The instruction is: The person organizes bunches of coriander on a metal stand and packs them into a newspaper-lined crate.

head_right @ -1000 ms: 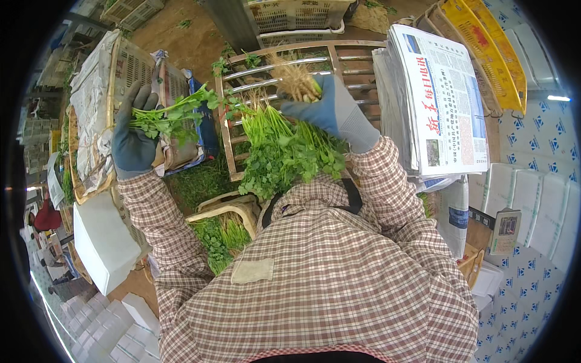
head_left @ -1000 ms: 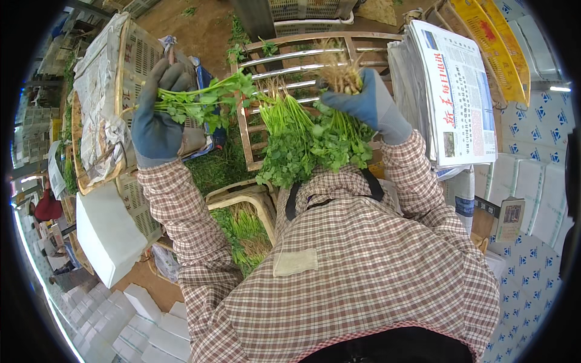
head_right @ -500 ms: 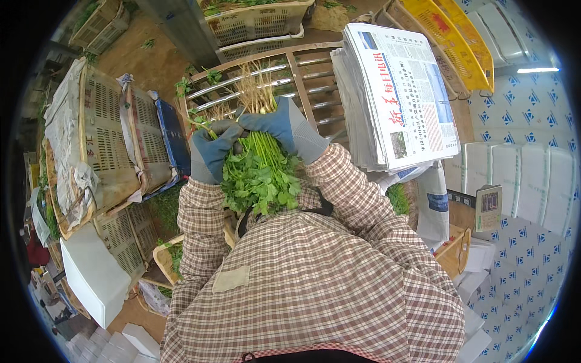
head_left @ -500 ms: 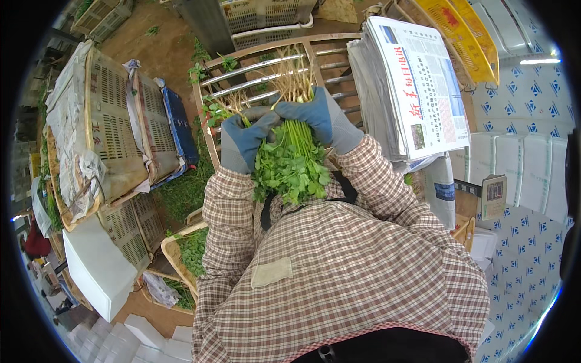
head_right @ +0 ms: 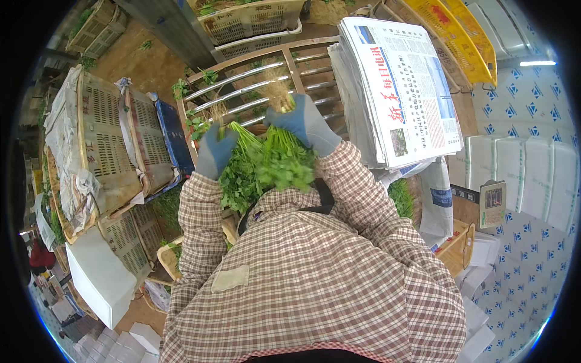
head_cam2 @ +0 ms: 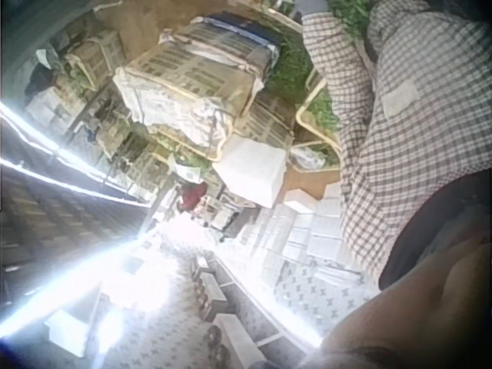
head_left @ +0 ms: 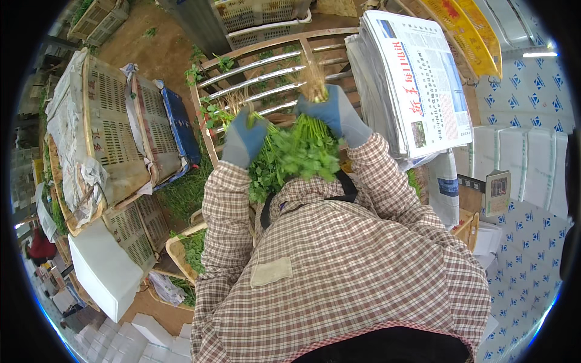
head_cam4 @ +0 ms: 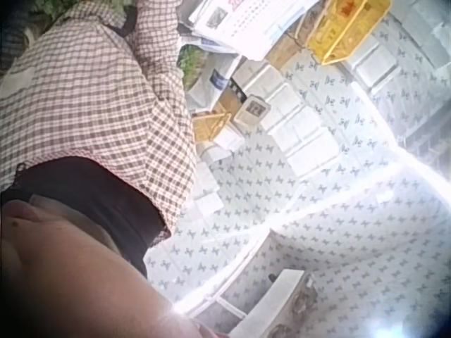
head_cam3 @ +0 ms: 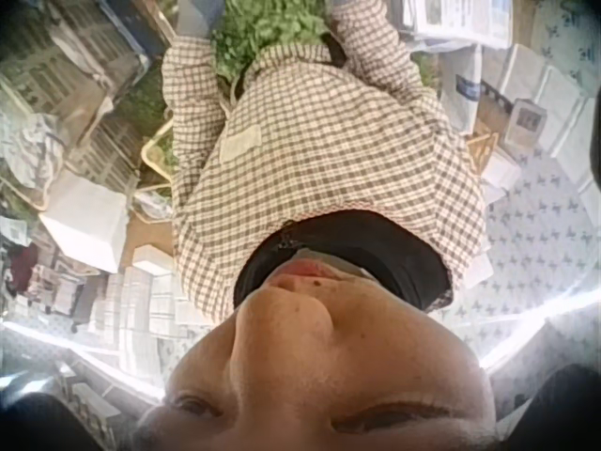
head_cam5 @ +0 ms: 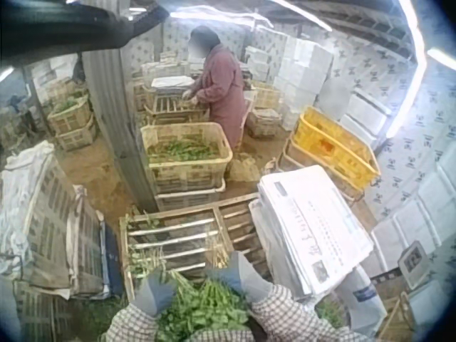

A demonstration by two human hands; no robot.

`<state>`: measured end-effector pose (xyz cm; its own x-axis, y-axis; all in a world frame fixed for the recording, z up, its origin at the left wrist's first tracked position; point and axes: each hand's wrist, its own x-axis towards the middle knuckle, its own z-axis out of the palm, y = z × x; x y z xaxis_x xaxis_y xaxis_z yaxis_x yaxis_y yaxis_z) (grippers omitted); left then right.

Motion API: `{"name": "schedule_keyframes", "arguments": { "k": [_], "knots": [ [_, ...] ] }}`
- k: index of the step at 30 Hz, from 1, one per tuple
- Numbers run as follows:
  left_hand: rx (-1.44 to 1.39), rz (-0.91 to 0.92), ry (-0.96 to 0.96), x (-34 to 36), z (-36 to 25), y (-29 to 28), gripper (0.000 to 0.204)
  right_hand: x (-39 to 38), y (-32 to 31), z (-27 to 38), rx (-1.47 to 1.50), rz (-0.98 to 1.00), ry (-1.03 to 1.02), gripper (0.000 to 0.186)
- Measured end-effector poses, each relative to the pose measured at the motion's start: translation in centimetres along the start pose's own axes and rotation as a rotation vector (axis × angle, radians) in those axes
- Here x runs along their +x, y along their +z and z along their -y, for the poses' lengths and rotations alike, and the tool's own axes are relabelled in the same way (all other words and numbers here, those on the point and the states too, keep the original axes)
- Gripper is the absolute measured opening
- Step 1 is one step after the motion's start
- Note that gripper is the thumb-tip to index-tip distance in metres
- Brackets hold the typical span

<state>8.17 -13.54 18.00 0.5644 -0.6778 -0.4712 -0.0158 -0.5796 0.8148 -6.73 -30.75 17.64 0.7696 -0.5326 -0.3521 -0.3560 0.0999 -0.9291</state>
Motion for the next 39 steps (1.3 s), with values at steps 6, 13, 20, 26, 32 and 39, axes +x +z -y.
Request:
{"name": "schedule_keyframes", "arguments": {
  "k": [6, 13, 20, 26, 32, 39],
  "knots": [
    [-0.176, 0.265, 0.269, 1.6, 2.8, 6.3, 0.050, 0.1, 2.5, -1.6, 0.347, 0.089, -0.095, 0.034],
    [-0.429, 0.231, 0.099, 0.1, 4.7, 4.4, 0.058, -1.5, -1.5, -3.2, 0.265, -0.082, 0.092, 0.032],
    [-0.374, -0.516, -0.392, 1.4, 16.2, -4.7, 0.034, -1.1, -6.2, -2.6, 0.304, 0.287, -0.013, 0.030],
    [0.086, -0.484, -0.335, 5.5, 13.1, -2.9, 0.057, 4.9, -0.9, -3.9, -0.660, -0.054, 0.083, 0.050],
    [0.002, -0.571, -0.472, 12.0, 16.6, -4.0, 0.069, 10.8, 1.8, -3.3, -0.889, 0.119, 0.238, 0.062],
    [0.114, -0.326, -0.558, 13.1, 12.9, -5.6, 0.056, 12.8, 5.3, -6.3, -0.835, 0.322, 0.289, 0.064]
  ]
}}
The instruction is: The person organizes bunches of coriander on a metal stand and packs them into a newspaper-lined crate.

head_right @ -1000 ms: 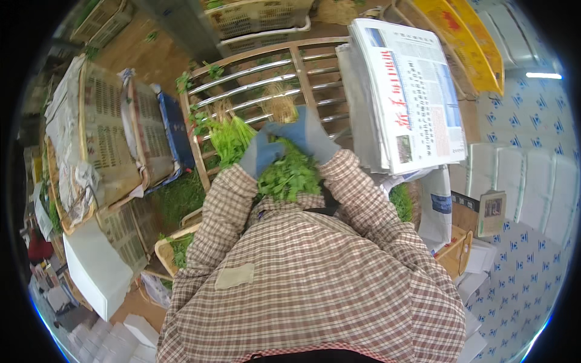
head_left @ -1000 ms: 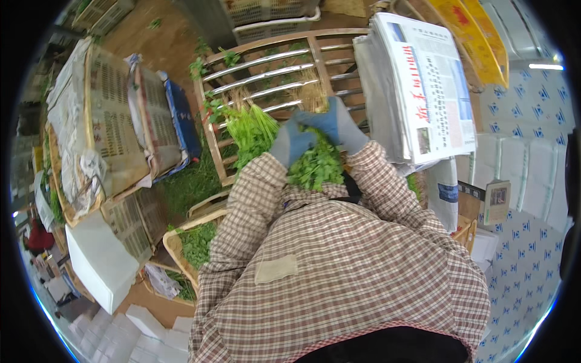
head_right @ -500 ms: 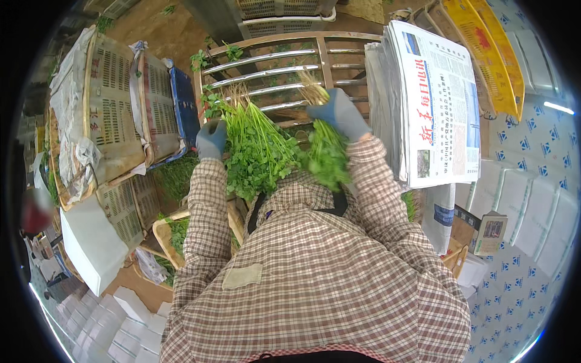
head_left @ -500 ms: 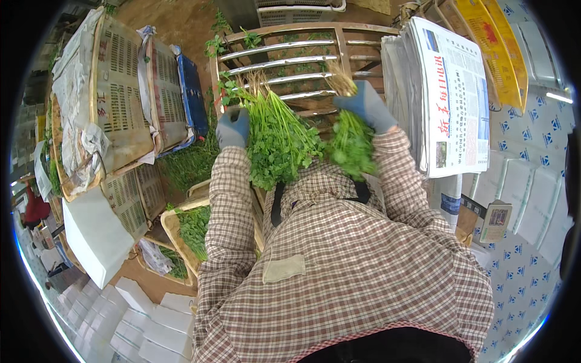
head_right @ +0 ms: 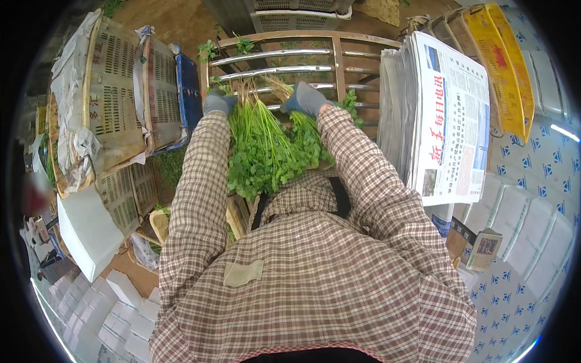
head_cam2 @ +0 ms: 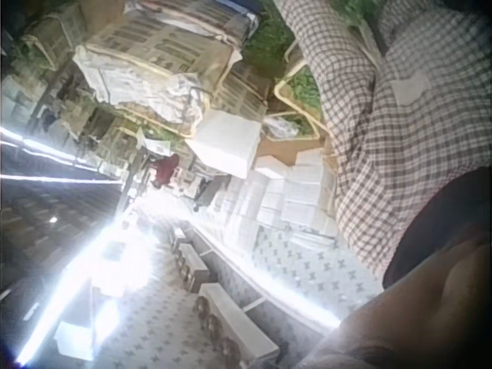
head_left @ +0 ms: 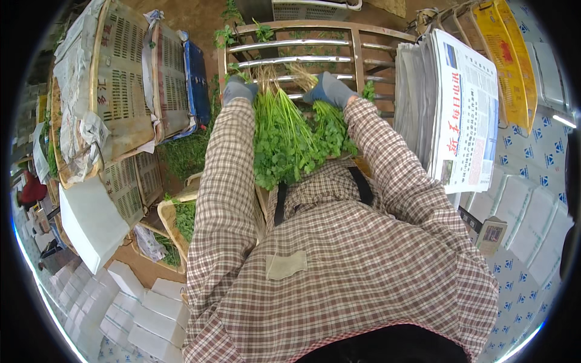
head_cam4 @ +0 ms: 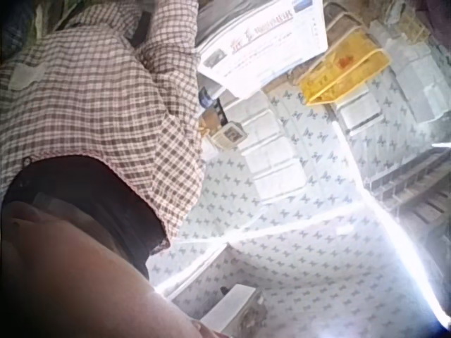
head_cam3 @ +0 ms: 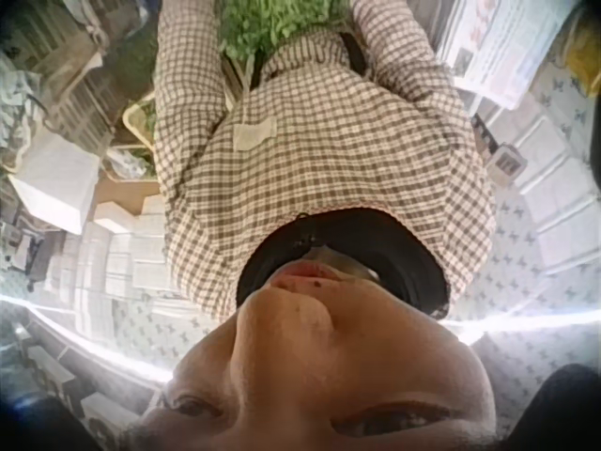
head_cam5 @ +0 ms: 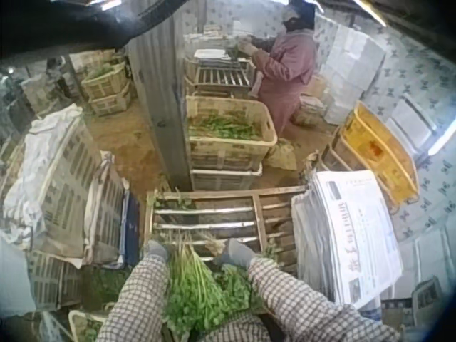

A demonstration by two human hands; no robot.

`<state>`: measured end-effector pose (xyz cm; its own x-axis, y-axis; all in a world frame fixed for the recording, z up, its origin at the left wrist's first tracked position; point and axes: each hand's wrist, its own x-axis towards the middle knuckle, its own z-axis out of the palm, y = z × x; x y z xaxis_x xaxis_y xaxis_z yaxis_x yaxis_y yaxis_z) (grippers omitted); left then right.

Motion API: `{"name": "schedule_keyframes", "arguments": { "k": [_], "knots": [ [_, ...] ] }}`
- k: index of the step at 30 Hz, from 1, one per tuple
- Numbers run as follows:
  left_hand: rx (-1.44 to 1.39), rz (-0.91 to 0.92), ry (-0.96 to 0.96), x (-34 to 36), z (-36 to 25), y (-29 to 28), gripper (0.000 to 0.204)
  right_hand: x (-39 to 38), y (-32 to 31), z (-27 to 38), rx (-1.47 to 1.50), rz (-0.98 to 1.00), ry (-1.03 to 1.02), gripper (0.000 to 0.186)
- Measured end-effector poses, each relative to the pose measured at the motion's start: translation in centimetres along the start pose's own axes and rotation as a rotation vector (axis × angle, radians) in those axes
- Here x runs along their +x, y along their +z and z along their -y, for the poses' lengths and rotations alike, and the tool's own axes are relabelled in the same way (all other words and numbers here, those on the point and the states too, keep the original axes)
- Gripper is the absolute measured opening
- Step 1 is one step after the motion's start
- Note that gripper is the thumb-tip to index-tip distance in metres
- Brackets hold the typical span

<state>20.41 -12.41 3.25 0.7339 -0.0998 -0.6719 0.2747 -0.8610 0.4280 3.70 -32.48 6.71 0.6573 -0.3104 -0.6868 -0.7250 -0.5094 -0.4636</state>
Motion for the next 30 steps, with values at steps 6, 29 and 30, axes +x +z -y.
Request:
{"name": "schedule_keyframes", "arguments": {
  "k": [6, 29, 30],
  "knots": [
    [-1.055, 0.736, 0.479, -1.3, 5.9, -11.8, 0.038, -1.5, -0.3, -4.4, 0.239, 0.045, -0.085, 0.056],
    [-0.582, 0.038, -0.127, -12.2, 4.2, 5.9, 0.092, 0.3, 4.7, 0.5, 0.132, 0.107, 0.111, 0.089],
    [-0.586, 0.085, -0.171, -10.9, 4.5, 6.7, 0.093, 0.7, 5.0, 0.0, 0.133, 0.109, 0.093, 0.083]
  ]
}}
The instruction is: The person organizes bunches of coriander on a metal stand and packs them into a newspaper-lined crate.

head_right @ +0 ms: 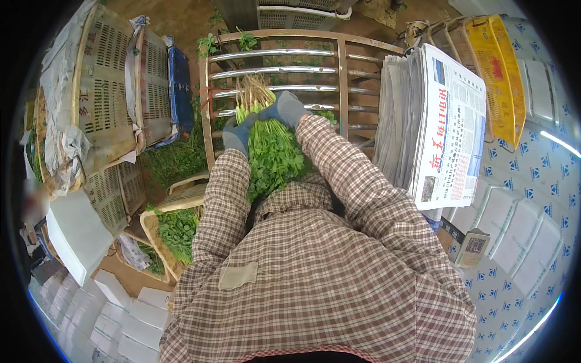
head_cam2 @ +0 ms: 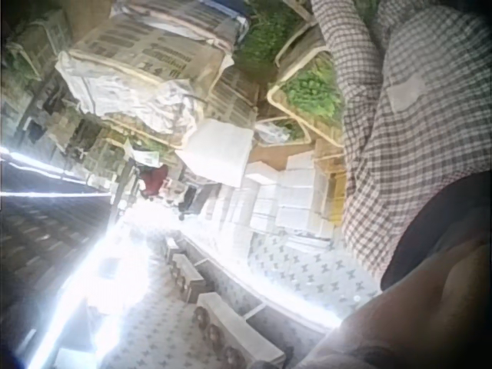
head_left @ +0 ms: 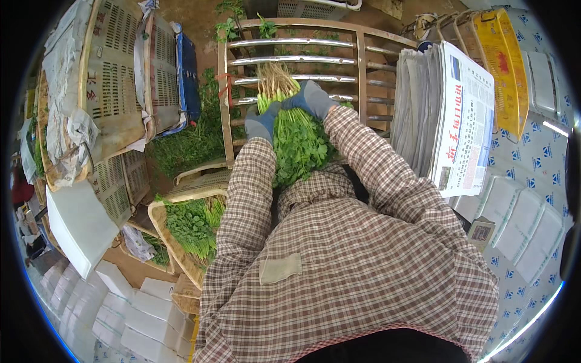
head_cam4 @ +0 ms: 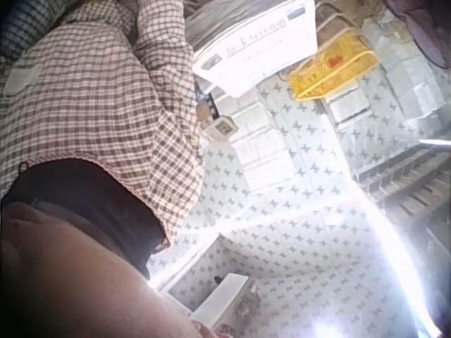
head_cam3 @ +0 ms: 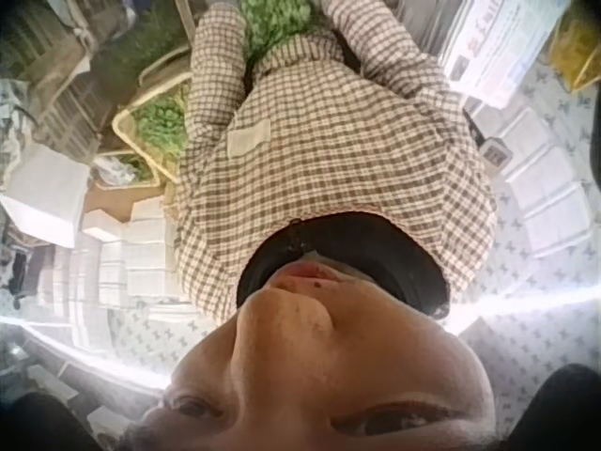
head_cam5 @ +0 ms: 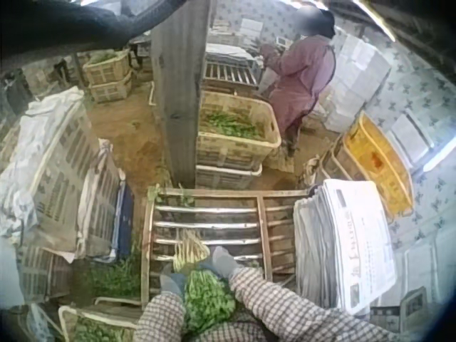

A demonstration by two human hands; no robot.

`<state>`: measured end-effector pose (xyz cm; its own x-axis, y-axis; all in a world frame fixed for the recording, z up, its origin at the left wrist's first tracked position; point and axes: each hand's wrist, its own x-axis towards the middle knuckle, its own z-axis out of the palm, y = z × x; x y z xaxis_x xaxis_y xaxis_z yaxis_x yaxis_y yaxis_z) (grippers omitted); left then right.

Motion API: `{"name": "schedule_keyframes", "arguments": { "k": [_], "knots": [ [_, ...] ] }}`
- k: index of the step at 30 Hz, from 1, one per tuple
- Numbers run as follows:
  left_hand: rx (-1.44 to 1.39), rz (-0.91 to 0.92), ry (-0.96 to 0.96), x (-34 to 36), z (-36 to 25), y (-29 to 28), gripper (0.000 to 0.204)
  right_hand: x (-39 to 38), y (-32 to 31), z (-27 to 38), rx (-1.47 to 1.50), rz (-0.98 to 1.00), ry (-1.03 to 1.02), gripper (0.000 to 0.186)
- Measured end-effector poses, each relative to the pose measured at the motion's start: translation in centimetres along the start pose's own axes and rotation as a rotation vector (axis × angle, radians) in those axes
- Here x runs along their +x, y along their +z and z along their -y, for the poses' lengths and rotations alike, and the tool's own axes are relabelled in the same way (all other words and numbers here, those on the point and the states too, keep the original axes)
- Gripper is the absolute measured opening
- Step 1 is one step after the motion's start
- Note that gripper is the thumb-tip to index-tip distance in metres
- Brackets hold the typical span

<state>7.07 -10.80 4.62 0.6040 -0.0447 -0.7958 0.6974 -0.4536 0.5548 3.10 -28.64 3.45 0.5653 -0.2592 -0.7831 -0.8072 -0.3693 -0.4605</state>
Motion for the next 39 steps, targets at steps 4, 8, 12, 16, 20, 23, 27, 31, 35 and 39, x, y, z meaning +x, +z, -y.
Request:
{"name": "schedule_keyframes", "arguments": {
  "k": [4, 8, 12, 16, 20, 23, 27, 31, 35, 39],
  "knots": [
    [0.234, 0.079, 0.183, 0.5, 0.5, 0.7, 0.093, -1.6, -0.8, -1.3, 0.147, 0.078, -0.224, 0.058],
    [-0.566, 0.464, -0.106, 6.0, 5.0, 1.4, 0.089, -3.0, -1.8, -3.4, -0.206, -0.124, -1.136, 0.034],
    [-0.205, 0.678, 0.289, 2.3, 3.3, -0.7, 0.065, -6.4, -1.7, -4.5, 0.916, 0.141, -0.329, 0.041],
    [-0.355, 0.567, 0.060, 7.2, 7.1, -1.9, 0.077, -6.5, -1.8, -6.9, 0.709, 0.119, -0.183, 0.057],
    [-0.433, 0.990, -0.123, 7.4, 5.6, -2.6, 0.086, -6.0, -1.1, -7.1, 0.318, 0.254, -0.214, 0.097],
    [-0.326, 0.654, -0.142, 2.7, 2.2, -1.3, 0.068, -6.6, -0.2, -5.7, 0.389, 0.137, -0.229, 0.076],
    [-0.279, 0.548, 0.148, 1.0, 1.6, -1.9, 0.075, -9.6, -1.6, -5.0, 0.666, 0.189, -0.267, 0.052],
    [-0.397, 0.808, 0.251, -0.4, 0.6, -3.8, 0.067, -11.2, -3.2, -8.3, 0.778, 0.261, -0.376, 0.055],
    [0.114, 0.174, 0.124, 1.1, 1.7, 0.8, 0.104, -8.1, 1.0, -10.8, 0.735, 0.114, -0.127, 0.061],
    [-0.157, 0.396, -0.105, 2.9, 1.9, -0.5, 0.106, -6.1, 1.4, -12.5, 0.774, 0.130, -0.143, 0.073]
  ]
}}
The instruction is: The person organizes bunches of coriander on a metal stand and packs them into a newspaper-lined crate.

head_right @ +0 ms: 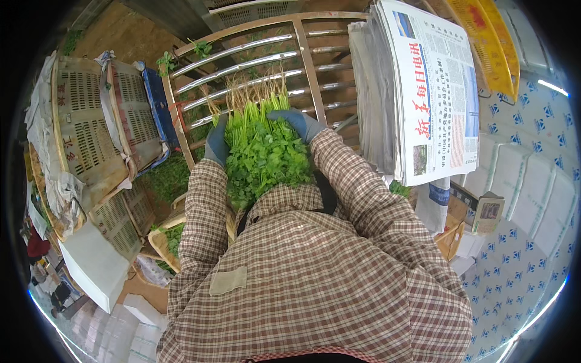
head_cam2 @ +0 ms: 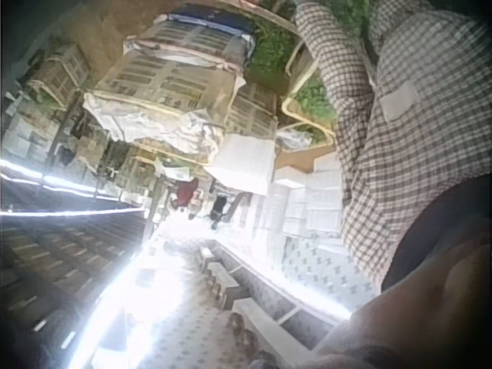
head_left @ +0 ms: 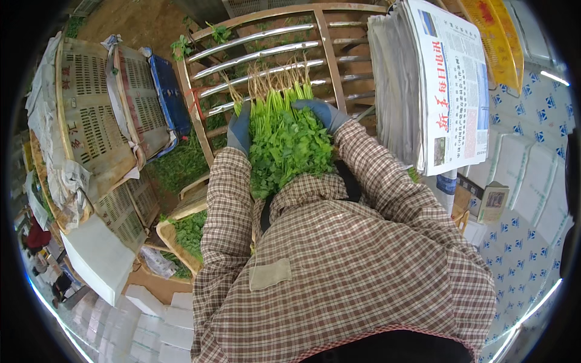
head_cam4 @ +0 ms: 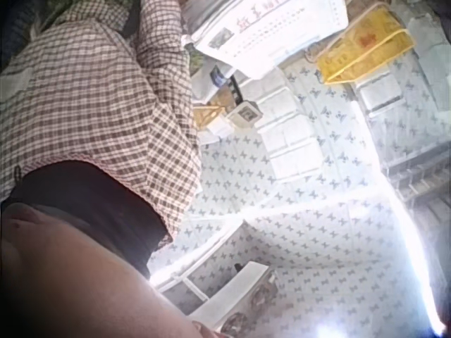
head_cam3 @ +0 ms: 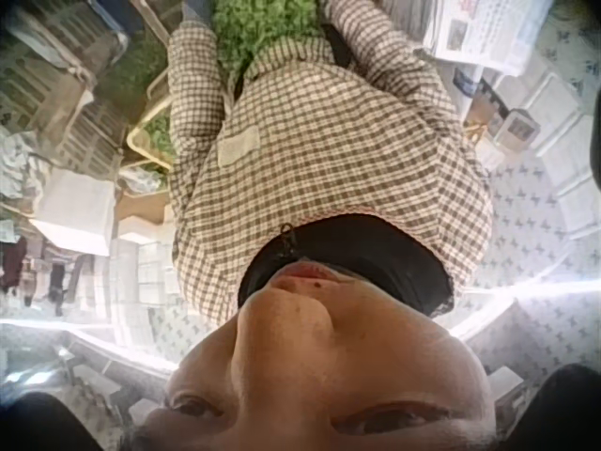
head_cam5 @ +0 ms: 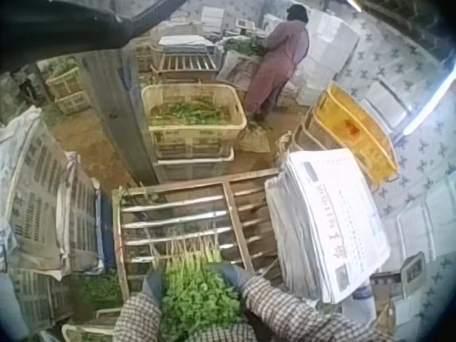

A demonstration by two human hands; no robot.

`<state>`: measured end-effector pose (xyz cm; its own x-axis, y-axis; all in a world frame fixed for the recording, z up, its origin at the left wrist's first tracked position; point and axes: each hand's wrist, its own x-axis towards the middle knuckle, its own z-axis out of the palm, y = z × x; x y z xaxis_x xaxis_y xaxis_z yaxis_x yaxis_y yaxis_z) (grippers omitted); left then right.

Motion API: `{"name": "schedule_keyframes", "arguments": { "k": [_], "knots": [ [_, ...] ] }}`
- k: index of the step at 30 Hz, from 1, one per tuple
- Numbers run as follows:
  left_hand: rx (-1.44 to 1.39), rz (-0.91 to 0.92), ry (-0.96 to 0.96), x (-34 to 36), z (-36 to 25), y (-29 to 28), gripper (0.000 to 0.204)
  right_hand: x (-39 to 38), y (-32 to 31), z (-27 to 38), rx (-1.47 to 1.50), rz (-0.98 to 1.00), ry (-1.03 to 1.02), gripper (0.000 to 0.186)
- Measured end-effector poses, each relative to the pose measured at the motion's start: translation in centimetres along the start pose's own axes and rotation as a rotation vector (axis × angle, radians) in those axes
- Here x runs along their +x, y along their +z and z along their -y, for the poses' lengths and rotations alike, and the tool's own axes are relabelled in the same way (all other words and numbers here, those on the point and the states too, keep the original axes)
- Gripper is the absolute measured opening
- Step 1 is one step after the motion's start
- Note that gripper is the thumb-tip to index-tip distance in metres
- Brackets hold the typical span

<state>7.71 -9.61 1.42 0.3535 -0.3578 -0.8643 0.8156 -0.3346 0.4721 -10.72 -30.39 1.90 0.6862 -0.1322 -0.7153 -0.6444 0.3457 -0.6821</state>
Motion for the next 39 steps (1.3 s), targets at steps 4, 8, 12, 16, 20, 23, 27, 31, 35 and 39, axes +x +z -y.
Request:
{"name": "schedule_keyframes", "arguments": {
  "k": [4, 8, 12, 16, 20, 23, 27, 31, 35, 39],
  "knots": [
    [0.228, 0.146, 0.137, 1.3, 2.0, -1.3, 0.092, -2.0, 2.9, 2.8, 0.106, -0.108, 0.101, 0.089],
    [0.258, 0.287, 0.157, 2.5, 2.3, 1.8, 0.056, 0.3, 2.0, 2.0, -0.054, 0.022, -0.067, 0.062],
    [-0.188, 0.308, 0.242, 7.8, 5.1, -4.3, 0.067, -2.8, 3.4, 8.7, -0.179, 0.106, -0.139, 0.044],
    [0.370, 0.007, 0.069, -6.0, -4.3, 3.7, 0.075, -1.8, -1.0, 5.3, -0.109, -0.042, 0.040, 0.060],
    [0.380, 0.020, 0.088, -2.8, -1.9, 1.1, 0.101, -1.7, 0.0, 4.7, -0.109, -0.092, 0.086, 0.063],
    [0.367, -0.090, 0.048, -1.6, -1.5, 2.1, 0.098, -0.9, -1.1, 2.9, -0.071, -0.031, -0.001, 0.057],
    [0.601, -0.385, 0.302, 0.6, 1.2, -1.2, 0.071, -2.5, 0.5, 6.0, -0.200, -0.056, 0.074, 0.074],
    [0.956, -0.395, 0.393, -4.9, -1.9, 0.9, 0.048, -3.4, -0.2, 5.5, -0.343, -0.398, 0.036, 0.088],
    [1.013, -0.441, 0.589, -6.5, -3.6, 0.9, 0.045, -8.2, 2.2, 7.2, -0.732, -0.580, -0.199, 0.068],
    [1.360, -0.302, 0.717, -4.7, -3.5, 4.6, 0.040, -7.7, 8.0, 4.5, -1.300, -0.484, -0.686, 0.066]
  ]
}}
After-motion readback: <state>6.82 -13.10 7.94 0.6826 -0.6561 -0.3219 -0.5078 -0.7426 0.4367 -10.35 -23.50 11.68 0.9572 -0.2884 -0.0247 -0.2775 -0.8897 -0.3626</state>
